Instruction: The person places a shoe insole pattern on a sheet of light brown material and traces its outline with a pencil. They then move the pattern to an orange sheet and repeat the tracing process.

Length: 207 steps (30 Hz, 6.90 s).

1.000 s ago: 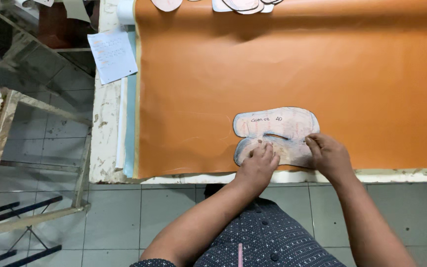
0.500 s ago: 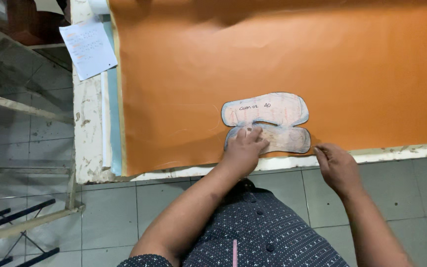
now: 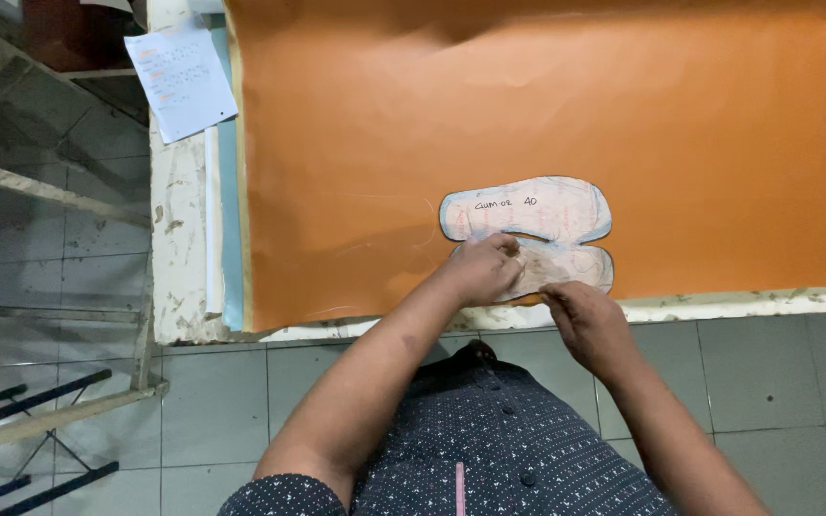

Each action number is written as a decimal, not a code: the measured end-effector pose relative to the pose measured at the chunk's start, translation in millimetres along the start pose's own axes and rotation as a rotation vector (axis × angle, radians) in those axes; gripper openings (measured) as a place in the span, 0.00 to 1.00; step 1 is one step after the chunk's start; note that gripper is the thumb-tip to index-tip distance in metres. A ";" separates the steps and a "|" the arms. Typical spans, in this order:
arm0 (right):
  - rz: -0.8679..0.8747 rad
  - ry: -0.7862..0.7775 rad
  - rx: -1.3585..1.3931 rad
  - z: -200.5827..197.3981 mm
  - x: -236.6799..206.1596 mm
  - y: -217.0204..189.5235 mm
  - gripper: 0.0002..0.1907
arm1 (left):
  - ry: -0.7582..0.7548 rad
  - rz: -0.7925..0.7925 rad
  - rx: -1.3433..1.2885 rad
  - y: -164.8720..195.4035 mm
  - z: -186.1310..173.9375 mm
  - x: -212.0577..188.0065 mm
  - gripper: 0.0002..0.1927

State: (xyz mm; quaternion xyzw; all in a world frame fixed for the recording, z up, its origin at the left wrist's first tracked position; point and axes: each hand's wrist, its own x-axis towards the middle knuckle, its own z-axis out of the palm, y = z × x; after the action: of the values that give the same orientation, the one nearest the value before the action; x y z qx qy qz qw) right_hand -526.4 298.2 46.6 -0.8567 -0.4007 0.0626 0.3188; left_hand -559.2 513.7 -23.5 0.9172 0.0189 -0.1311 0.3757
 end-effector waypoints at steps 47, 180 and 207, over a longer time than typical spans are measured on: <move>0.335 0.023 0.369 40.9 68.2 35.4 0.12 | 0.235 0.053 0.141 24.3 -9.7 -49.8 0.25; 0.393 0.136 0.341 121.1 112.9 -38.4 0.07 | 0.777 -0.539 -1.254 -133.5 -97.7 -207.7 0.10; 0.415 -0.050 0.598 115.3 36.9 -37.9 0.05 | 0.763 -0.501 -1.281 -137.3 -95.8 -209.1 0.11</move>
State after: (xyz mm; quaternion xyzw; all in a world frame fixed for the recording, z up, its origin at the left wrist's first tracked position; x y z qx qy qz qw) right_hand -568.0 400.1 -16.3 -0.7868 -0.1898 0.2616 0.5258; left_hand -757.5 692.0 1.3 0.4718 0.4249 0.1483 0.7582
